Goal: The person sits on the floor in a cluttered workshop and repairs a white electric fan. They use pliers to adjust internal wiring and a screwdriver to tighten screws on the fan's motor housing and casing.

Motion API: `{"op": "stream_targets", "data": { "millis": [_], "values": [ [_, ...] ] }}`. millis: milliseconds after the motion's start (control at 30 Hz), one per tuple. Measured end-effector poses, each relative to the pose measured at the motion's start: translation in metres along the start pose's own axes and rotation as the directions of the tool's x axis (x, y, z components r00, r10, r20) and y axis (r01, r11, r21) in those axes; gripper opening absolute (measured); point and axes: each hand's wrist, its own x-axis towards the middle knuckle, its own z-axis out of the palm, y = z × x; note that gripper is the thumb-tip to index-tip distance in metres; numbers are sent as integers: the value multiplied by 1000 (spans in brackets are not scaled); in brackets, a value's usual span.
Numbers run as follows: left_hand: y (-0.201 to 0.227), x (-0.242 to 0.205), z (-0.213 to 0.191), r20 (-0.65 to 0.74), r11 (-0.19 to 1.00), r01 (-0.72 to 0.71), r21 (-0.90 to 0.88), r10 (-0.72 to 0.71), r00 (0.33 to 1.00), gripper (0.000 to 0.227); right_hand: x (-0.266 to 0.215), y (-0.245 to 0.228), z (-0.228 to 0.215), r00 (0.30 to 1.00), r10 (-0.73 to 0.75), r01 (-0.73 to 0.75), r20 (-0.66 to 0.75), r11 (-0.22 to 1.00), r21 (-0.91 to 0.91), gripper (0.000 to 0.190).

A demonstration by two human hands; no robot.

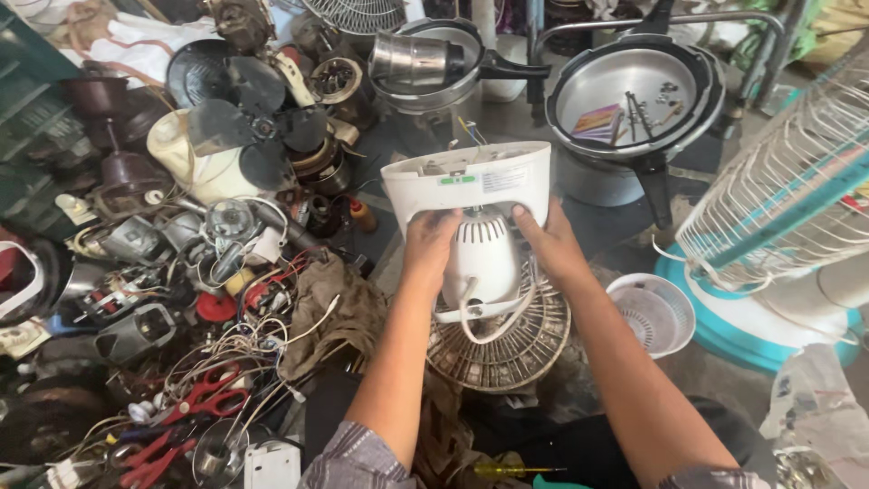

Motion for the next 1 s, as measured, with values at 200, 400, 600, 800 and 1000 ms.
{"op": "stream_targets", "data": {
  "millis": [200,400,600,800,1000],
  "values": [
    [2,15,-12,24,998,65,-1,-65,998,34,-2,-10,12,998,-50,48,-44,998,-34,57],
    [-2,12,7,-96,999,36,7,-35,995,31,10,-2,3,996,-24,14,-86,994,-110,55],
    [-6,9,13,-105,998,-13,-57,7,994,24,13,1,2,994,-62,53,-87,994,-96,62],
    [-1,20,16,-205,999,29,-24,-34,978,22,9,-4,6,993,-59,50,-102,995,-91,65],
    [6,11,23,-177,997,83,4,-81,981,21,7,-6,5,996,-23,10,-91,991,-132,65]
  ]
}}
